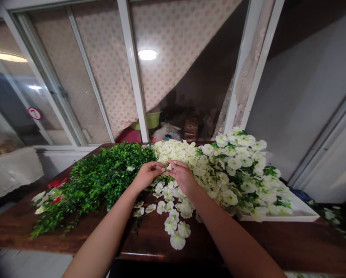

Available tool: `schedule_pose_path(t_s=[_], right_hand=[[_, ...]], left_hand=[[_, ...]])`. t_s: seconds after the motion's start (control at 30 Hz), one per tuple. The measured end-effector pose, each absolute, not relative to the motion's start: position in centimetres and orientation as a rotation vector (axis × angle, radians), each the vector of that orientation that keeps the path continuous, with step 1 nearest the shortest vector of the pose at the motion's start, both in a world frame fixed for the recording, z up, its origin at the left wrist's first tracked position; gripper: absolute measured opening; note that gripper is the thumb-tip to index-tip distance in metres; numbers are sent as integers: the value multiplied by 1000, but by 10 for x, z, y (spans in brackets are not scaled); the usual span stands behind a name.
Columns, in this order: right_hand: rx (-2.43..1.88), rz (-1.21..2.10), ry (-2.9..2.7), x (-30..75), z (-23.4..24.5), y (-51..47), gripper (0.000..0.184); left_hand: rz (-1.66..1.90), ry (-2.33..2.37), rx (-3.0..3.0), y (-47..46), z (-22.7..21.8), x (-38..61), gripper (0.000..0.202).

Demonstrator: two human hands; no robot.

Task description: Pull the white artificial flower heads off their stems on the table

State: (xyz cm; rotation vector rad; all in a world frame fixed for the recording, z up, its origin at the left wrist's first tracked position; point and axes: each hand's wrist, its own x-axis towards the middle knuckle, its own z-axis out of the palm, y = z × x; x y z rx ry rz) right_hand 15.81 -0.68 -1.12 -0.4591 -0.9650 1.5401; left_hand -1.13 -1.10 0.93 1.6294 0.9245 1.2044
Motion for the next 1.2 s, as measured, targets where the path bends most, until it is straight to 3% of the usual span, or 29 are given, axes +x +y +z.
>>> schedule_pose_path(t_s=[0.5,0.9,1.2], right_hand=[[-721,1402,-1056,154,-7,-15,38],[-776,1484,-1103,156,-5,-16,26],[-881,1467,-1190,156,-1,-20,27]], left_hand=[[1156,1013,1555,-10,9,-12,20],[1211,1194,1880,-13,11,-16,18],[1212,1065,1835,-21,15,-6,34]])
